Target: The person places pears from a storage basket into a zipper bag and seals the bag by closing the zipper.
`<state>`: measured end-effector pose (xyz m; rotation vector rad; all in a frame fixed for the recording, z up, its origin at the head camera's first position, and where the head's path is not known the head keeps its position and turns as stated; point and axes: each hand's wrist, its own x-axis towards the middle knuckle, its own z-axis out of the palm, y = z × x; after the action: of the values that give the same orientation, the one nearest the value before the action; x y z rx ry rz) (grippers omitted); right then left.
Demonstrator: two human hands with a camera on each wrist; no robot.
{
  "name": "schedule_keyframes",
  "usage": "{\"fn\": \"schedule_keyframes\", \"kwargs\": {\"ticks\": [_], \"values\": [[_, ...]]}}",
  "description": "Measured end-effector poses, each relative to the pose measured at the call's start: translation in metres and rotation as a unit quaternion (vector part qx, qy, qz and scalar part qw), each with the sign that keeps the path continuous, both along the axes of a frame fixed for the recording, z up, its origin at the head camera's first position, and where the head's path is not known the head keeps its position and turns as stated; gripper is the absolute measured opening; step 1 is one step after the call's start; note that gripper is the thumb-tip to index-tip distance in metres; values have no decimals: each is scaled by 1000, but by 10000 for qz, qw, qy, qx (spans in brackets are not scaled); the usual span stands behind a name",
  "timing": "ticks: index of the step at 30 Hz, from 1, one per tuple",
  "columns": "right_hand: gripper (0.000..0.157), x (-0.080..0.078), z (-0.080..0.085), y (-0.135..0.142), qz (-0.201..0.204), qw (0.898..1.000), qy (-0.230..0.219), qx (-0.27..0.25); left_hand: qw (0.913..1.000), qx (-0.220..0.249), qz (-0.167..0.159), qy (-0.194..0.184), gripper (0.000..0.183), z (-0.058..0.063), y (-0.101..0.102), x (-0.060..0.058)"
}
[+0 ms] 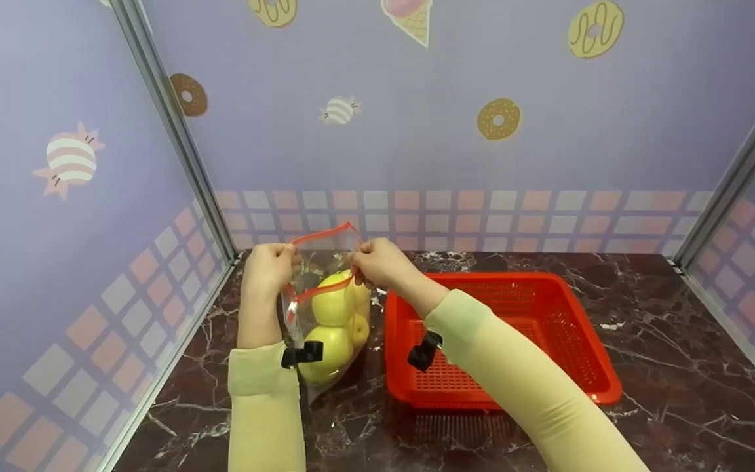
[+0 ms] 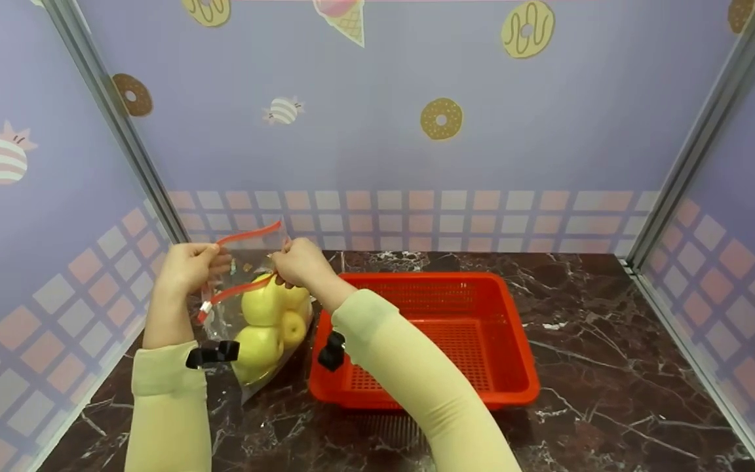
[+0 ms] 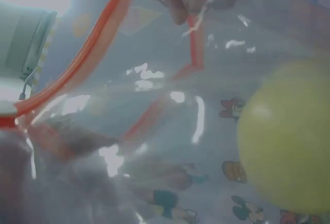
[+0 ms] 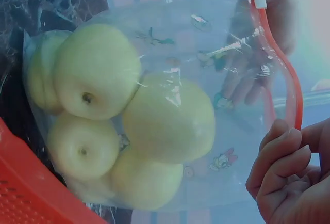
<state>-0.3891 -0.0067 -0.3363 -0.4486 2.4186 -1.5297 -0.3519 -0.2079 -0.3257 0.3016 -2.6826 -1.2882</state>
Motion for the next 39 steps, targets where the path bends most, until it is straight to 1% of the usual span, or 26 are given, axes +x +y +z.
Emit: {"fn": "schedule_keyframes", "kwargs": {"ticks": [2,3,6,7,8,10,13,14,15,17,19,21,22,24,25,26,27,28,30,31,32,34,35,37,39], "values": [[40,0,-2,0,11,10000,5,-45,9998,72,-7,167,49,-5,-1,8],[40,0,-2,0,41,10000,-18,-88,9997,91,-19,239,54,-8,-2,13],[39,0,-2,0,81,9999,-27,-116,9988,25,-53,492,69,-12,-1,37],[38,1,-2,-1,74,9999,-29,-107,9987,-8,-116,486,74,-13,0,46],[38,1,-2,-1,66,9999,-23,-97,9988,-6,-195,455,78,-14,2,55],[38,1,-3,-1,55,10000,2,-79,9992,-159,-245,282,84,-14,7,73],[37,1,-4,-2,37,10000,40,-63,9975,-649,-252,-115,94,-13,17,94],[37,1,-4,-2,36,10000,43,-77,9961,-843,-193,-196,90,-13,21,98],[37,1,-4,-2,37,9999,36,-101,9940,-1070,-76,-222,81,-13,24,101],[37,0,-4,-2,38,9999,19,-121,9907,-1345,159,-141,55,-13,28,104],[36,-1,-3,-1,27,10000,46,-59,9879,-1502,393,45,33,-13,30,104],[36,-2,-2,1,-21,9998,189,70,9868,-1468,611,310,19,-15,28,102],[35,-3,-2,2,-87,9993,329,145,9867,-1404,667,469,16,-16,27,101],[30,-5,-3,5,-268,9953,867,342,9867,-1200,759,797,12,-18,23,99],[25,-7,-4,7,-306,9908,1247,439,9861,-1075,802,980,11,-20,21,98],[18,-9,-5,8,-312,9842,1645,567,9851,-952,837,1166,10,-21,18,97],[15,-11,-6,10,-294,9760,2034,727,9840,-822,853,1331,9,-22,15,96],[22,-13,-6,11,-230,9656,2424,917,9827,-716,854,1479,9,-24,13,95],[50,-18,-8,12,34,9444,3023,1290,9816,-499,797,1661,8,-26,9,93],[62,-20,-8,13,188,9356,3206,1466,9818,-410,727,1707,8,-28,7,92],[69,-21,-7,13,307,9293,3288,1657,9825,-345,628,1717,7,-28,5,92],[75,-24,-5,14,505,9202,3333,1992,9847,-243,378,1686,6,-30,3,91],[73,-25,-4,14,555,9143,3357,2195,9856,-193,254,1661,6,-30,2,91],[65,-28,-1,14,580,8985,3454,2647,9866,-162,68,1620,6,-30,-1,93],[46,-30,2,15,543,8770,3629,3102,9868,-97,15,1615,6,-30,-6,94]]}}
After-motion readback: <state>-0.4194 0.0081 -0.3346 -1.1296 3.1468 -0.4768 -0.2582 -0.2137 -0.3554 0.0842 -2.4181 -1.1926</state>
